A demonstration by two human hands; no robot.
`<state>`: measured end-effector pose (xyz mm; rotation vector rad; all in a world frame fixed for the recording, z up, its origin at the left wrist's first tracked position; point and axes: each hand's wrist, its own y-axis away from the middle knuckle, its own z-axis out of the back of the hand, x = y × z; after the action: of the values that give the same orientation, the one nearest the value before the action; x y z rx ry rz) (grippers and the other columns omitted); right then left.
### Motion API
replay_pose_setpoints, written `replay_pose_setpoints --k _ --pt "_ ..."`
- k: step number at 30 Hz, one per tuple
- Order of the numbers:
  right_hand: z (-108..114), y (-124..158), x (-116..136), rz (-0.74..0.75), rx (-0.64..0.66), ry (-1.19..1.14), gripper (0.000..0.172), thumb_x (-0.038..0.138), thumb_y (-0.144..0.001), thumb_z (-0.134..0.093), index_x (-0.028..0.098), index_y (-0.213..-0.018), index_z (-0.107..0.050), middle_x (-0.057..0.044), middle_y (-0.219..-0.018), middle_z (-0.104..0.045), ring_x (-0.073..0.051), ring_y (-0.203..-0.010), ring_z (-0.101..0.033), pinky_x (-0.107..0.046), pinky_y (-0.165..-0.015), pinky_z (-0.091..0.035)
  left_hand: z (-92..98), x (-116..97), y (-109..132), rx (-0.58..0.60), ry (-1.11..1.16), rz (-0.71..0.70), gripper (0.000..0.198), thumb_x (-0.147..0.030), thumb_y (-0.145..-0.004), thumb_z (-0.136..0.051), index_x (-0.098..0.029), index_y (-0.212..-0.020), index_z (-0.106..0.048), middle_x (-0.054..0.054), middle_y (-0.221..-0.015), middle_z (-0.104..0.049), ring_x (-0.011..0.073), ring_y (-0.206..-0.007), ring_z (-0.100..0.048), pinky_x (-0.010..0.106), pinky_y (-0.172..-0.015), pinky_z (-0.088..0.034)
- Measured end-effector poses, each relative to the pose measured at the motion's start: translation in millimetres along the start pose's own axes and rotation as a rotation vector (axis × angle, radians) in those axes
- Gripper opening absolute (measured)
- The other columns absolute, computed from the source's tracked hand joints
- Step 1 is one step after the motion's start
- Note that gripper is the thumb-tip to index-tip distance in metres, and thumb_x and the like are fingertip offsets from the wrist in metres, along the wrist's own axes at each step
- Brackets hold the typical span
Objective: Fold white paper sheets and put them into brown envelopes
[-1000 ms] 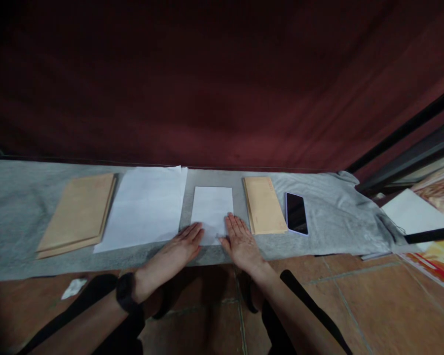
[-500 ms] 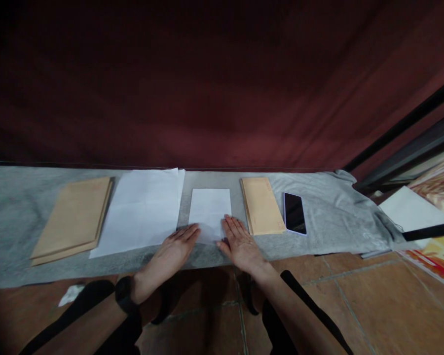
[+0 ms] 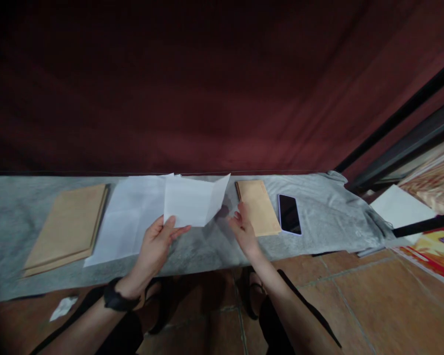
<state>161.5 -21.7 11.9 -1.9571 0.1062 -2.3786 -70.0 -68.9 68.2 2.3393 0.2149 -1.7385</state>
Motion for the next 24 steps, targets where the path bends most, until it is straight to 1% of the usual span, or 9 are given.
replay_pose_setpoints --k 3,5,7,10,13,16,19,21,24 --pt "-9 2 4 -0.161 0.127 -0.209 0.064 0.055 -0.092 -0.053 0.022 -0.145 -0.039 -0.012 -0.136 -0.06 -0.026 -0.121 -0.061 -0.047 -0.099 -0.053 -2.6 4 0 0.006 0.246 0.175 0.032 -0.037 -0.072 -0.081 -0.019 -0.094 -0.066 0.001 -0.097 -0.073 0.0166 -0.081 -0.071 0.041 -0.089 -0.058" --pt "-15 3 8 -0.269 0.188 -0.359 0.047 0.052 -0.091 -0.057 0.022 -0.128 -0.055 -0.01 -0.121 -0.07 -0.026 -0.111 -0.067 -0.048 -0.094 -0.056 -2.9 10 2 -0.036 0.342 0.237 0.03 -0.029 -0.067 -0.085 -0.019 -0.087 -0.065 -0.002 -0.09 -0.073 0.0144 -0.077 -0.071 0.042 -0.09 -0.058" --pt "-18 2 13 -0.355 0.186 -0.487 0.034 0.048 -0.086 -0.065 0.022 -0.108 -0.063 -0.01 -0.111 -0.073 -0.026 -0.102 -0.07 -0.048 -0.091 -0.058 -3.6 15 6 -0.073 0.388 0.261 0.029 -0.025 -0.066 -0.085 -0.02 -0.086 -0.064 -0.004 -0.089 -0.072 0.0145 -0.078 -0.071 0.043 -0.09 -0.059" --pt "-19 -3 19 -0.396 0.101 -0.582 0.027 0.041 -0.076 -0.077 0.023 -0.092 -0.064 -0.007 -0.1 -0.075 -0.023 -0.089 -0.072 -0.042 -0.083 -0.061 -3.7 14 12 -0.015 0.342 0.291 0.033 -0.022 -0.067 -0.082 -0.021 -0.097 -0.067 -0.001 -0.101 -0.074 0.0182 -0.091 -0.071 0.041 -0.089 -0.058" --pt "-12 -13 26 -0.341 0.046 -0.547 0.031 0.038 -0.07 -0.081 0.024 -0.09 -0.063 0.0 -0.088 -0.072 -0.017 -0.073 -0.069 -0.033 -0.068 -0.062 1.7 3 10 0.057 0.266 0.327 0.039 -0.022 -0.067 -0.081 -0.018 -0.104 -0.068 0.004 -0.109 -0.074 0.0218 -0.099 -0.069 0.034 -0.085 -0.057" --pt "-3 -26 32 -0.215 0.079 -0.403 0.031 0.04 -0.069 -0.079 0.024 -0.09 -0.063 0.005 -0.078 -0.067 -0.013 -0.063 -0.063 -0.026 -0.055 -0.058 13.2 -9 -2 -0.008 0.23 0.298 0.041 -0.024 -0.067 -0.08 -0.015 -0.105 -0.069 0.007 -0.105 -0.075 0.021 -0.093 -0.07 0.029 -0.079 -0.056" --pt "4 -37 32 -0.142 0.141 -0.274 0.029 0.041 -0.071 -0.075 0.023 -0.091 -0.063 0.006 -0.07 -0.062 -0.012 -0.057 -0.058 -0.025 -0.05 -0.055 24.8 -14 -13 -0.051 0.123 0.28 0.046 -0.027 -0.067 -0.08 -0.016 -0.109 -0.067 0.004 -0.096 -0.075 0.0171 -0.079 -0.07 0.023 -0.067 -0.053" --pt "6 -43 28 -0.12 0.149 -0.227 0.028 0.04 -0.072 -0.072 0.023 -0.092 -0.063 0.006 -0.07 -0.062 -0.012 -0.056 -0.058 -0.025 -0.05 -0.054 29.5 -14 -15 0.01 -0.029 0.291 0.045 -0.029 -0.067 -0.08 -0.017 -0.108 -0.068 0.002 -0.087 -0.075 0.0149 -0.07 -0.068 0.021 -0.058 -0.049" --pt "4 -50 19 -0.054 0.109 -0.152 0.033 0.038 -0.074 -0.068 0.021 -0.103 -0.063 0.003 -0.076 -0.064 -0.014 -0.061 -0.058 -0.026 -0.053 -0.053 32.0 -12 -11 0.123 -0.25 0.284 0.035 -0.029 -0.066 -0.08 -0.015 -0.097 -0.071 0.0 -0.072 -0.071 0.0136 -0.061 -0.063 0.018 -0.05 -0.044"
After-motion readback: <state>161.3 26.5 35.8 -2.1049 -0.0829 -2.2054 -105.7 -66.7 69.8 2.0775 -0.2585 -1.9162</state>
